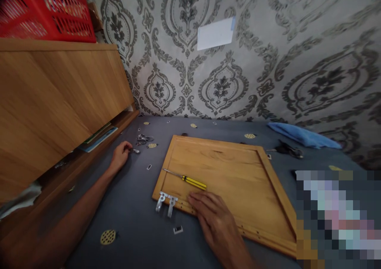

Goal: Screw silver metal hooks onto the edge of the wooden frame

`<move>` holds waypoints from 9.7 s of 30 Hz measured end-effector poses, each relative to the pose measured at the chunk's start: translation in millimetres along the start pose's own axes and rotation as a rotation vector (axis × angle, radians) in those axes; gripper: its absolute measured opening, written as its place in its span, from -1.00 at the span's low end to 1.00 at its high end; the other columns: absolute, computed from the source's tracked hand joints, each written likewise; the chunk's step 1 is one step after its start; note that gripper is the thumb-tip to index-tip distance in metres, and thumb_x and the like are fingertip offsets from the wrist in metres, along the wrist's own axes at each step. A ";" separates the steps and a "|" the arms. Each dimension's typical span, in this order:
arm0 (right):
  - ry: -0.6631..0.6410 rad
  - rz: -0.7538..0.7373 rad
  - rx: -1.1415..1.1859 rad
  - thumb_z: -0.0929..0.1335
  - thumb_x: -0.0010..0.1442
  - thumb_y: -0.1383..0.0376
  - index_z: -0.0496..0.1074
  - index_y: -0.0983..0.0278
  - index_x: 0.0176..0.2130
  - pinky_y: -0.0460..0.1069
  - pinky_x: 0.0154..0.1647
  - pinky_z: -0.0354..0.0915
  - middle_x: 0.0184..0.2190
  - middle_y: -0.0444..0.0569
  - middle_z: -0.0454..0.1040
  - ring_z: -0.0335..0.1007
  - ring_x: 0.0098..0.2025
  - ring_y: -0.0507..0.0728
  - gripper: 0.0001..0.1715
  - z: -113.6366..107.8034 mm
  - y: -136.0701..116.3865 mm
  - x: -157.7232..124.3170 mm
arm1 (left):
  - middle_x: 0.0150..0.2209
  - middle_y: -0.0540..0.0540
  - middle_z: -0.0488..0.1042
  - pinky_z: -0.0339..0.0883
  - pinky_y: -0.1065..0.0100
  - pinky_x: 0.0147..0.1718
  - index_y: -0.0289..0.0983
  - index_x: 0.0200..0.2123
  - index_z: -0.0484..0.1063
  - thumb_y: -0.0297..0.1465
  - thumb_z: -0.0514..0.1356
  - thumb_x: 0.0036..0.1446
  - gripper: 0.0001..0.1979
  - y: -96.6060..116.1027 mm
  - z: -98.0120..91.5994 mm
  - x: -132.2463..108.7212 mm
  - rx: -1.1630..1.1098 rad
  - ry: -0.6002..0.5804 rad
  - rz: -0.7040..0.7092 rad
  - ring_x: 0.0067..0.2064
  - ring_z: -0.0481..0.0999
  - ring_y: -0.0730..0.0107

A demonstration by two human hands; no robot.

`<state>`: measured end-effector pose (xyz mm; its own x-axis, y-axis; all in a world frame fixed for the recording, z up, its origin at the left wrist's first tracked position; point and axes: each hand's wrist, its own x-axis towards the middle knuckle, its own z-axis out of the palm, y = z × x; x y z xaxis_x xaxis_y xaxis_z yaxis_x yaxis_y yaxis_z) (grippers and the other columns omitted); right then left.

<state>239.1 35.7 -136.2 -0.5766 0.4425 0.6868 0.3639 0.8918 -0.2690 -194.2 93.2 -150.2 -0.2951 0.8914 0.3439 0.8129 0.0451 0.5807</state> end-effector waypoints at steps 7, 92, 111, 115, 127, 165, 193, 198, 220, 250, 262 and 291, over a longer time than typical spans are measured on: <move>0.023 0.008 0.019 0.26 0.34 0.50 0.51 0.14 0.14 0.10 -0.08 0.57 -0.10 -0.01 0.68 0.62 -0.06 0.18 -0.50 -0.5 -3.1 2.1 | 0.11 -0.21 0.47 0.52 0.03 -0.01 -0.29 0.14 0.42 -0.26 0.24 0.35 -0.64 -7.0 -17.8 1.7 0.037 -0.192 0.087 0.04 0.55 0.15; -0.082 0.149 0.038 0.29 0.36 0.47 0.58 0.28 -0.07 0.17 0.02 0.45 -0.08 0.09 0.66 0.56 -0.03 0.20 -0.70 2.7 -13.6 1.8 | -0.46 0.00 0.49 0.30 0.46 -0.51 -0.24 -0.32 0.50 -0.20 0.33 0.02 -0.76 88.6 -64.5 -21.5 -0.172 -0.983 0.090 -0.49 0.42 0.42; -0.079 0.142 0.024 0.30 0.34 0.48 0.58 0.27 -0.08 0.17 0.01 0.45 -0.09 0.08 0.66 0.55 -0.04 0.21 -0.71 3.5 -13.8 2.1 | -0.28 -0.08 0.57 0.50 0.26 -0.20 -0.24 -0.18 0.50 -0.14 0.41 0.02 -0.62 127.2 -27.7 -47.8 -0.415 -0.745 0.084 -0.25 0.57 0.29; -0.067 0.132 0.027 0.29 0.35 0.48 0.58 0.31 -0.09 0.16 0.00 0.44 -0.09 0.10 0.65 0.54 -0.04 0.22 -0.71 2.8 -14.4 1.9 | -0.31 -0.06 0.57 0.49 0.28 -0.22 -0.25 -0.20 0.51 -0.18 0.41 0.02 -0.66 130.5 -21.2 -52.9 -0.439 -0.766 0.093 -0.26 0.56 0.30; -0.055 0.090 0.076 0.30 0.45 0.25 0.50 0.29 0.06 0.19 0.03 0.41 -0.11 0.09 0.61 0.46 -0.03 0.23 -0.72 1.3 -20.2 4.1 | -0.25 -0.07 0.55 0.48 0.31 -0.17 -0.26 -0.14 0.48 -0.28 0.35 0.12 -0.72 166.9 -14.7 -68.9 -0.569 -0.759 0.145 -0.20 0.57 0.33; -0.175 1.042 0.911 0.39 0.24 0.08 0.57 0.23 -0.45 -0.08 -0.49 0.26 -0.53 -0.09 0.56 0.37 -0.58 0.00 -0.65 7.0 -61.3 5.9 | 0.20 -0.25 0.45 0.32 -0.03 0.20 -0.16 0.30 0.20 -0.05 0.31 0.23 -0.32 178.6 -9.5 -107.5 0.005 -0.740 0.652 0.24 0.43 -0.01; -0.230 1.042 0.942 0.39 0.26 0.22 0.56 0.24 -0.46 -0.09 -0.58 0.23 -0.48 -0.09 0.58 0.27 -0.64 -0.04 -0.72 5.6 -59.7 9.5 | 0.19 -0.22 0.45 0.32 -0.02 0.18 -0.11 0.31 0.17 -0.10 0.36 0.20 -0.29 180.1 -8.9 -112.1 -0.004 -0.777 0.635 0.23 0.43 -0.02; -0.238 1.022 0.929 0.36 0.25 0.27 0.54 0.24 -0.46 -0.12 -0.60 0.20 -0.48 -0.11 0.56 0.25 -0.62 -0.04 -0.74 5.7 -59.5 10.5 | 0.20 -0.23 0.45 0.34 -0.02 0.15 -0.12 0.29 0.18 -0.08 0.36 0.20 -0.31 183.2 -7.3 -114.6 -0.024 -0.769 0.647 0.21 0.44 -0.02; -0.254 0.914 0.830 0.31 0.26 0.32 0.53 0.24 -0.48 -0.05 -0.43 0.20 -0.56 -0.15 0.48 0.32 -0.49 0.04 -0.69 7.5 -57.4 11.4 | 0.10 -0.19 0.53 0.39 -0.01 0.09 -0.14 0.25 0.23 -0.12 0.34 0.23 -0.39 189.1 3.1 -123.0 -0.053 -0.698 0.642 0.12 0.51 0.01; -0.251 0.079 -0.113 0.22 0.37 0.53 0.48 0.41 0.16 0.06 -0.12 0.61 0.12 0.15 0.57 0.63 -0.02 0.19 -0.54 -12.2 -44.3 -13.8 | 0.08 -0.18 0.54 0.39 0.05 0.08 -0.20 0.19 0.22 -0.33 0.39 0.18 -0.41 196.2 0.6 -123.0 -0.048 -0.726 0.595 0.12 0.51 0.04; -0.330 0.064 -0.182 0.26 0.30 0.56 0.44 0.39 0.21 0.03 -0.16 0.60 0.19 0.13 0.51 0.62 -0.04 0.18 -0.46 -9.3 -43.8 -19.0 | 0.05 -0.16 0.54 0.40 0.07 0.06 -0.20 0.16 0.23 -0.33 0.40 0.17 -0.43 194.2 2.0 -124.4 -0.055 -0.702 0.594 0.09 0.52 0.07; -0.374 0.056 -0.220 0.28 0.29 0.56 0.45 0.40 0.20 0.03 -0.24 0.56 0.17 0.17 0.53 0.63 -0.15 0.18 -0.48 -11.4 -46.0 -16.1 | 0.05 -0.15 0.54 0.39 0.09 0.06 -0.18 0.14 0.27 -0.31 0.39 0.18 -0.47 192.4 3.6 -127.4 -0.083 -0.687 0.585 0.07 0.52 0.09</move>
<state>240.0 -13.5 -127.3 -0.7620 0.5299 0.3722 0.5263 0.8417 -0.1208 1.6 -10.0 -85.0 0.5402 0.8356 0.0999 0.6920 -0.5086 0.5123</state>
